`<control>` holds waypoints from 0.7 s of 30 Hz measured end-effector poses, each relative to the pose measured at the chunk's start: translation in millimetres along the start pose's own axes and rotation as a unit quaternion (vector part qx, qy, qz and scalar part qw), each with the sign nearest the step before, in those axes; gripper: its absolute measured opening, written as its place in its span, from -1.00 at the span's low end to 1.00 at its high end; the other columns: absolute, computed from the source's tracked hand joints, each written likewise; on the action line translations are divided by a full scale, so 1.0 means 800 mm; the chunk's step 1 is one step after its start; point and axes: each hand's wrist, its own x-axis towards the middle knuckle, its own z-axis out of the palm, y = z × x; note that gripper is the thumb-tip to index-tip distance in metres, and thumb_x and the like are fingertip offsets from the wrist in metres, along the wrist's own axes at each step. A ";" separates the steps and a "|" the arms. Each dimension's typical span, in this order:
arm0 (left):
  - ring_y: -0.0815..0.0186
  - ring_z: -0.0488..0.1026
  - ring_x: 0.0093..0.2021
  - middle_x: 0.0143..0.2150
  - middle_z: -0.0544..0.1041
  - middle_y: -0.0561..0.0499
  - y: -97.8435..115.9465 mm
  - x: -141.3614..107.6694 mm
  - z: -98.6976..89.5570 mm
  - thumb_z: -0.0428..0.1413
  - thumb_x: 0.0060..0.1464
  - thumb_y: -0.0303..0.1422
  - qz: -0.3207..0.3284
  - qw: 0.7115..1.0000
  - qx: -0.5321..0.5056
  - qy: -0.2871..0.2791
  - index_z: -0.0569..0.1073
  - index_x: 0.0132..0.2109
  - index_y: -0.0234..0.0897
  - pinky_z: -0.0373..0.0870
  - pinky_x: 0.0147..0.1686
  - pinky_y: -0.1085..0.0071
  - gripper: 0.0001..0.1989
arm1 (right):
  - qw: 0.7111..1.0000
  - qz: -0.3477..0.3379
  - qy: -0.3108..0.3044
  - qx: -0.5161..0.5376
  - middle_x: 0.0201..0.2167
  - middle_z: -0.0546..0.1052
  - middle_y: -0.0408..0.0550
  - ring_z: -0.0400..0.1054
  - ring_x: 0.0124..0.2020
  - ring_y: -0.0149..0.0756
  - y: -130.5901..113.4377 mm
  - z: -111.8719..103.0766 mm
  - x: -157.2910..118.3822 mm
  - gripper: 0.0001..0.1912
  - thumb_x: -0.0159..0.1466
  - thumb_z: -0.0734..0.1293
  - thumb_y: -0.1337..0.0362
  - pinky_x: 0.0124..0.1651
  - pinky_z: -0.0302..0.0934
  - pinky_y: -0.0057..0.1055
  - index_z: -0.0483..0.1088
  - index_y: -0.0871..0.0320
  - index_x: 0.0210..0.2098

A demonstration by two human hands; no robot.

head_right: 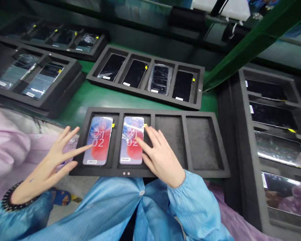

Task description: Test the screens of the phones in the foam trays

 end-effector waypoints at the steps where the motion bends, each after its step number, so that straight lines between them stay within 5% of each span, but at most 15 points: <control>1: -0.10 -0.25 0.54 0.56 -0.17 0.22 -0.006 0.001 -0.001 -0.03 0.34 -0.24 0.023 1.000 0.003 -0.010 0.32 0.30 0.30 -0.18 0.42 -0.32 -0.55 | 0.999 -0.038 -0.012 0.008 0.47 0.09 0.22 0.00 0.47 0.06 0.001 -0.002 0.004 -0.58 0.44 0.21 0.25 0.44 0.00 0.22 0.36 0.07 0.26; 4: -0.12 -0.20 0.54 0.56 -0.15 0.21 -0.022 0.010 0.004 -0.03 0.34 -0.24 0.044 0.998 0.023 -0.031 0.37 0.27 0.28 -0.14 0.40 -0.36 -0.58 | 0.996 -0.084 -0.036 0.021 0.43 0.18 0.16 0.08 0.44 0.01 0.006 -0.004 0.020 -0.66 0.46 0.19 0.24 0.43 -0.03 0.25 0.49 0.02 0.12; 9: -0.13 -0.25 0.54 0.57 -0.20 0.11 -0.027 0.037 0.017 -0.09 0.37 -0.16 -0.026 0.998 0.044 0.039 0.03 0.46 0.17 -0.21 0.41 -0.37 -0.42 | 0.998 0.027 0.011 -0.055 0.43 0.14 0.37 0.07 0.44 0.11 0.012 -0.005 0.042 -0.53 0.47 0.16 0.23 0.44 0.00 0.21 0.33 0.30 0.27; 12: -0.08 -0.29 0.55 0.57 -0.25 0.18 -0.016 0.049 0.020 -0.13 0.38 -0.23 -0.024 0.996 0.035 0.072 -0.04 0.47 0.21 -0.28 0.44 -0.34 -0.41 | 0.997 0.029 0.026 -0.064 0.42 0.16 0.35 0.08 0.43 0.09 0.009 -0.008 0.043 -0.52 0.47 0.15 0.21 0.44 0.00 0.19 0.33 0.34 0.26; 21: -0.14 -0.19 0.53 0.56 -0.14 0.08 -0.006 0.046 0.030 -0.05 0.35 -0.31 0.014 0.994 0.074 0.085 0.33 0.34 0.07 -0.26 0.41 -0.41 -0.53 | 0.997 0.032 0.013 -0.066 0.42 0.19 0.28 0.13 0.41 0.10 0.003 -0.005 0.048 -0.56 0.47 0.15 0.20 0.43 0.00 0.24 0.38 0.23 0.24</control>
